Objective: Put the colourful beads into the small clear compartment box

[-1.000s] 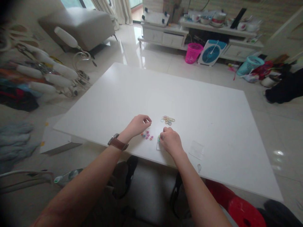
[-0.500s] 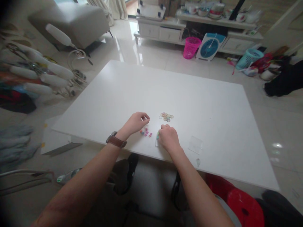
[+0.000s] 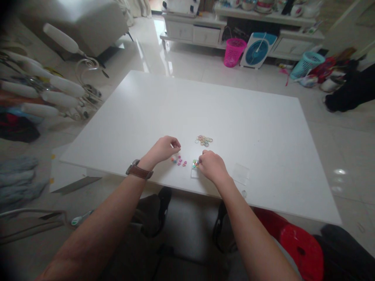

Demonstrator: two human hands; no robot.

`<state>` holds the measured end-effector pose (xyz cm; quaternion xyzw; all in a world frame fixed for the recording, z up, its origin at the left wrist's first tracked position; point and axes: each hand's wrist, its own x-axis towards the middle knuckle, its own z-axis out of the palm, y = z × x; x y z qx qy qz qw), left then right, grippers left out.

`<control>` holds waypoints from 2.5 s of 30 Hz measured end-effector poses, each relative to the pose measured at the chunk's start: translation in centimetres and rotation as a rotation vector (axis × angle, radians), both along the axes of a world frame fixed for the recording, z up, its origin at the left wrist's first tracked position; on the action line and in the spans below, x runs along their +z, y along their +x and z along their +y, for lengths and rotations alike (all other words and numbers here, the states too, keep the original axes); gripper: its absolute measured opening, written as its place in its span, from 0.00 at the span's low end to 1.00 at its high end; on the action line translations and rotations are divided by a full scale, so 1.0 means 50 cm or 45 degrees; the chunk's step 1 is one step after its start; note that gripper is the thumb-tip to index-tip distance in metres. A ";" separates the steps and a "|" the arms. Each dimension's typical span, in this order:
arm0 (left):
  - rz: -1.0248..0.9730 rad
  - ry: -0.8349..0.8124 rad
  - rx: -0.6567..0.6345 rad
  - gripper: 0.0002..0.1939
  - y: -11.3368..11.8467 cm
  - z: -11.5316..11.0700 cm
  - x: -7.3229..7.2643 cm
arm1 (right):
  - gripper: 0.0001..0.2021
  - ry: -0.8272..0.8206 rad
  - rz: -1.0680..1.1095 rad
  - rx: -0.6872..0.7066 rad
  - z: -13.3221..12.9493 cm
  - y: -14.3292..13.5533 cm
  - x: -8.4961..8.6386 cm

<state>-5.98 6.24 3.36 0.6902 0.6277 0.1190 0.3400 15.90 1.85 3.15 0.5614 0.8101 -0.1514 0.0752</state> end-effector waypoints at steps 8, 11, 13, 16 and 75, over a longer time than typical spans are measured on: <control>0.203 -0.107 -0.133 0.09 -0.041 0.003 -0.016 | 0.14 -0.096 -0.022 0.031 -0.006 -0.016 0.001; 0.283 -0.157 -0.124 0.08 -0.052 0.003 -0.010 | 0.13 -0.100 -0.013 0.030 -0.007 -0.018 0.008; 0.313 -0.183 -0.134 0.08 -0.054 0.003 -0.011 | 0.14 -0.078 -0.007 0.026 -0.008 -0.015 0.013; 0.315 -0.175 -0.188 0.09 -0.047 -0.001 -0.021 | 0.14 -0.037 0.009 0.008 -0.009 -0.007 0.021; -0.998 -0.524 -0.095 0.12 0.051 -0.009 -0.002 | 0.02 0.155 0.699 0.016 -0.014 0.029 0.019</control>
